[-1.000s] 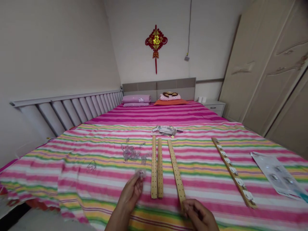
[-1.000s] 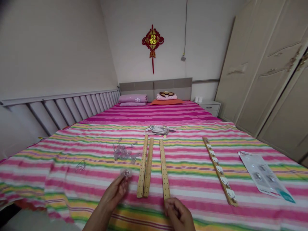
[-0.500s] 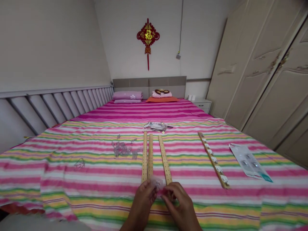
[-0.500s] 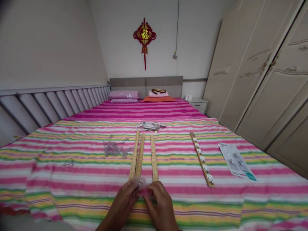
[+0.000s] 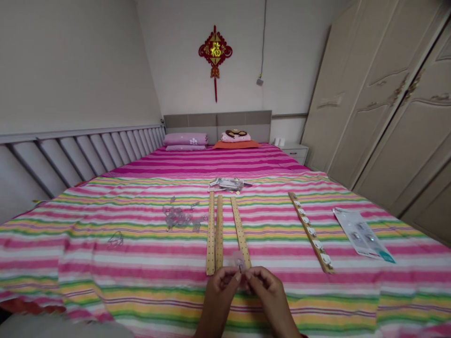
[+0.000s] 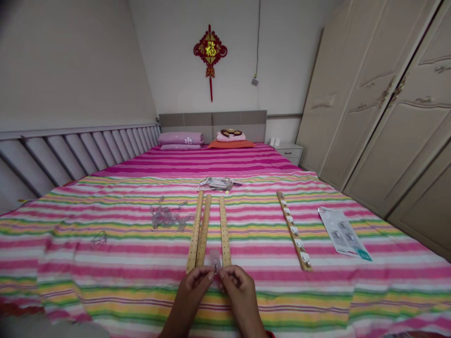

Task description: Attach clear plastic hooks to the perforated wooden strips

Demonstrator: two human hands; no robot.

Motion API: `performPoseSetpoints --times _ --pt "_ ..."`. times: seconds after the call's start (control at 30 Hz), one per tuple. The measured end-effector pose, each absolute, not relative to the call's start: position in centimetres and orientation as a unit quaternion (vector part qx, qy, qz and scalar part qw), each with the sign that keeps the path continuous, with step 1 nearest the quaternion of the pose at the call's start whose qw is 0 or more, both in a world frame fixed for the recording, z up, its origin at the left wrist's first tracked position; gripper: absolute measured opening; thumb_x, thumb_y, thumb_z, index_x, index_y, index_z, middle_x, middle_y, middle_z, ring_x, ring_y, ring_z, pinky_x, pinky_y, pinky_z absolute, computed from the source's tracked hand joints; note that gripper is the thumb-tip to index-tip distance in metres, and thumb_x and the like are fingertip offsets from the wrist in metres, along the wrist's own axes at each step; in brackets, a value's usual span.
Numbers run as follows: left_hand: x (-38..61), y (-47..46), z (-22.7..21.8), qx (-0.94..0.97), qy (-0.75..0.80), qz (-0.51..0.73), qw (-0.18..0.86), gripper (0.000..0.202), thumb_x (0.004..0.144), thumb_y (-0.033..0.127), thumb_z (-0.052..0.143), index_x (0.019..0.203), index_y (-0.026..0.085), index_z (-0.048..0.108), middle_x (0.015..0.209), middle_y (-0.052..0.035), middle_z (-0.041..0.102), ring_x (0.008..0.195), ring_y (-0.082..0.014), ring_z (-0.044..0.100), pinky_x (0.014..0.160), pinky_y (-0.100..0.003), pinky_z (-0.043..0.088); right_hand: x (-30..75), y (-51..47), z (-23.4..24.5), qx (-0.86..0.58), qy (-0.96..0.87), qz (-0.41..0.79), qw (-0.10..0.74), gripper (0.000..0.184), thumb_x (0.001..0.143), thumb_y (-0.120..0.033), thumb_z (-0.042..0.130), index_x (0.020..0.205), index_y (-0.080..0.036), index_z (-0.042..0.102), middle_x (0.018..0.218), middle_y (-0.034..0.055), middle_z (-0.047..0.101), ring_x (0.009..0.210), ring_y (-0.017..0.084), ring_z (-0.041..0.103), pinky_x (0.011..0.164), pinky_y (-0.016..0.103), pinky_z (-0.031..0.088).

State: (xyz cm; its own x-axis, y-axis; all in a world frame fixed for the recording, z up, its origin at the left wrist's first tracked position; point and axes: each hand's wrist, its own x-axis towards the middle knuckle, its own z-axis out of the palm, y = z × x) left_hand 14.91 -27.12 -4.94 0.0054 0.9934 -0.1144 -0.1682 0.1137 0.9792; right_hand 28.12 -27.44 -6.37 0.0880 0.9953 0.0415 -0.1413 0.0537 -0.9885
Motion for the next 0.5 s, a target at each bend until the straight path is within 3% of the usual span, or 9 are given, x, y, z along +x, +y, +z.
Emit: performPoseSetpoints --times 0.13,0.27,0.5 --pt "14.5 -27.3 -4.4 0.466 0.498 0.507 0.527 0.036 0.066 0.051 0.07 0.073 0.016 0.07 0.068 -0.0035 0.067 0.069 -0.0177 0.059 0.065 -0.025 0.044 28.4 -27.3 -6.5 -0.449 -0.368 0.589 0.563 0.037 0.062 -0.051 0.076 0.065 -0.015 0.067 0.051 0.0005 0.061 0.049 0.012 0.051 0.051 0.024 0.04" --pt "13.7 -26.5 -4.1 0.447 0.527 0.526 0.496 0.036 0.06 0.051 0.073 0.069 0.016 0.068 0.061 -0.0008 0.062 0.062 -0.0149 0.054 0.06 -0.024 0.042 28.6 -27.4 -6.7 -0.433 -0.334 0.625 0.557 0.038 0.058 -0.05 0.08 0.063 -0.015 0.067 0.05 0.0002 0.06 0.045 0.01 0.048 0.047 0.022 0.035" --pt "13.9 -25.9 -5.3 0.439 0.51 0.511 0.535 0.034 0.056 0.044 0.078 0.07 0.015 0.068 0.066 -0.0031 0.067 0.066 -0.0168 0.06 0.063 -0.025 0.047 28.7 -27.7 -8.5 -0.418 -0.304 0.657 0.548 0.036 0.059 -0.047 0.08 0.062 -0.014 0.065 0.044 -0.0022 0.055 0.039 0.006 0.042 0.042 0.019 0.026"
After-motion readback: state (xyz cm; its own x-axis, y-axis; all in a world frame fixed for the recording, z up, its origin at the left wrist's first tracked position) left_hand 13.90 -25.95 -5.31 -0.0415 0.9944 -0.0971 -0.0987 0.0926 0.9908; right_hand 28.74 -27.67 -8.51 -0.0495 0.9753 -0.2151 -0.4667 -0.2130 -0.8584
